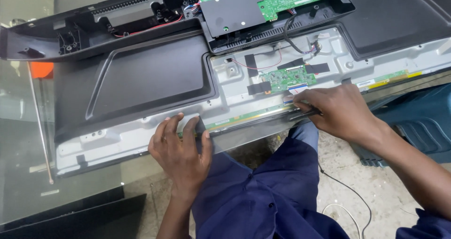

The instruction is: Disassembling a television by prying the back cover and then adjusting internal ribbon cables and circuit boards.

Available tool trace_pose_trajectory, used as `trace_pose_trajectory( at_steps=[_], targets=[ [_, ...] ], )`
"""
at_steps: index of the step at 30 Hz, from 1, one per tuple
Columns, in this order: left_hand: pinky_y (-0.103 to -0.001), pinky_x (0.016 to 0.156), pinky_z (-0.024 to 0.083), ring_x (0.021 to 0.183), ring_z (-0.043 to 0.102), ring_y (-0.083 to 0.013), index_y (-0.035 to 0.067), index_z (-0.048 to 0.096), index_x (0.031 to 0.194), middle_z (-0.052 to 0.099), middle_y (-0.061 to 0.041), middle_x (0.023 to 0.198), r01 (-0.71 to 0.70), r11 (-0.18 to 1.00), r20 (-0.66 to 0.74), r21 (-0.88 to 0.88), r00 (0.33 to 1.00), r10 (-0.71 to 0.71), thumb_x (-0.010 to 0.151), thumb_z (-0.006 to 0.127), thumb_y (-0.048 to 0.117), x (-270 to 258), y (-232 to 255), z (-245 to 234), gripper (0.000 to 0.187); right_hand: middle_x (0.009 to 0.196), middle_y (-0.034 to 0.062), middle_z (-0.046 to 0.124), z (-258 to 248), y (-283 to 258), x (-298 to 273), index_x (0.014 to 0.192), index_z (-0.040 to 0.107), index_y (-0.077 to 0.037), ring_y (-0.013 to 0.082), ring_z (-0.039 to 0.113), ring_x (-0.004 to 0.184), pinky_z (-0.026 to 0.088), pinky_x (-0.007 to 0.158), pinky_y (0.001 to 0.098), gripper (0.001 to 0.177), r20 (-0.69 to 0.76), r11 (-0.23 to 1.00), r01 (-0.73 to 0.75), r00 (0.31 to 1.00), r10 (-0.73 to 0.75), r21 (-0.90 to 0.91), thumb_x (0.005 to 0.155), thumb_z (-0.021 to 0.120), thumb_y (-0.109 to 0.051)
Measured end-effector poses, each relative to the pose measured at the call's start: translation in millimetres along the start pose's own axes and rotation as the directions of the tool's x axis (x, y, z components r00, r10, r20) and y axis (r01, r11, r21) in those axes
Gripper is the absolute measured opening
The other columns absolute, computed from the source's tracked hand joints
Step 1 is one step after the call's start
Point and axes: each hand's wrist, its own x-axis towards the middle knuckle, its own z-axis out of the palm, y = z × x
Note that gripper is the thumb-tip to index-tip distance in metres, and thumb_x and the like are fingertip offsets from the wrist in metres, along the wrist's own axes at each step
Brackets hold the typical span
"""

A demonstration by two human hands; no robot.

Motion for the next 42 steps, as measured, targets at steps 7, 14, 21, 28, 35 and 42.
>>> trace_pose_trajectory(
  at_steps=[7, 14, 21, 28, 35, 42],
  targets=[
    [-0.046, 0.088, 0.039, 0.119, 0.05, -0.0276, 0.017, 0.069, 0.106, 0.058, -0.006, 0.121, -0.012, 1.0, 0.016, 0.001, 1.0, 0.012, 0.092, 0.058, 0.033, 0, -2, -1, 0.025, 0.056, -0.0039, 0.053, 12, 5, -7, 0.109, 0.069, -0.019, 0.0155, 0.043, 0.04, 0.02, 0.036, 0.0328, 0.057, -0.153, 0.937, 0.225, 0.95, -0.272, -0.267, 0.062, 0.051, 0.009],
    [-0.046, 0.09, 0.039, 0.12, 0.049, -0.0272, 0.017, 0.069, 0.108, 0.057, -0.006, 0.122, -0.012, 1.0, 0.041, 0.002, 0.999, 0.012, 0.091, 0.059, 0.033, 0, -1, -3, 0.025, 0.06, -0.0019, 0.052, -5, -12, -1, 0.121, 0.061, -0.005, 0.012, 0.047, 0.044, 0.037, 0.036, 0.0279, 0.047, 0.114, 0.694, 0.402, 0.899, -0.423, -0.597, 0.077, 0.064, 0.013],
    [-0.048, 0.092, 0.032, 0.117, 0.047, -0.0318, 0.015, 0.069, 0.108, 0.059, -0.011, 0.117, -0.048, 0.997, 0.054, -0.055, 0.997, 0.051, 0.092, 0.057, 0.035, -6, -12, 6, 0.029, 0.062, 0.0008, 0.065, -37, -63, 27, 0.085, 0.066, -0.011, 0.0131, 0.061, 0.047, 0.042, 0.042, 0.0237, 0.012, 0.474, 0.584, 0.52, 0.845, -0.247, -0.623, 0.083, 0.057, -0.004],
    [-0.05, 0.093, 0.031, 0.118, 0.047, -0.0332, 0.013, 0.07, 0.107, 0.059, -0.013, 0.117, -0.041, 0.995, 0.052, -0.094, 0.998, 0.046, 0.09, 0.06, 0.033, -7, -13, 5, 0.028, 0.052, -0.0036, 0.061, -40, -75, 55, 0.069, 0.061, -0.017, 0.0139, 0.06, 0.047, 0.042, 0.047, 0.0237, 0.021, 0.567, 0.637, 0.521, 0.809, -0.156, -0.568, 0.083, 0.061, -0.001],
    [-0.05, 0.092, 0.03, 0.118, 0.049, -0.0339, 0.012, 0.07, 0.106, 0.06, -0.014, 0.114, -0.07, 0.991, 0.02, -0.113, 0.997, 0.072, 0.09, 0.06, 0.031, -4, -15, 6, 0.027, 0.057, -0.0004, 0.065, -47, -79, 72, 0.067, 0.066, -0.015, 0.0166, 0.063, 0.054, 0.049, 0.059, 0.0261, 0.023, 0.621, 0.644, 0.525, 0.778, -0.096, -0.557, 0.088, 0.061, -0.008],
    [-0.05, 0.092, 0.031, 0.118, 0.05, -0.0344, 0.012, 0.07, 0.106, 0.061, -0.014, 0.114, -0.08, 0.991, 0.007, -0.112, 0.997, 0.081, 0.09, 0.06, 0.031, -5, -15, 8, 0.026, 0.058, -0.0014, 0.066, -42, -70, 81, 0.067, 0.069, -0.017, 0.0168, 0.066, 0.056, 0.051, 0.058, 0.0285, 0.019, 0.641, 0.694, 0.499, 0.765, -0.07, -0.519, 0.083, 0.064, -0.008]
  ],
)
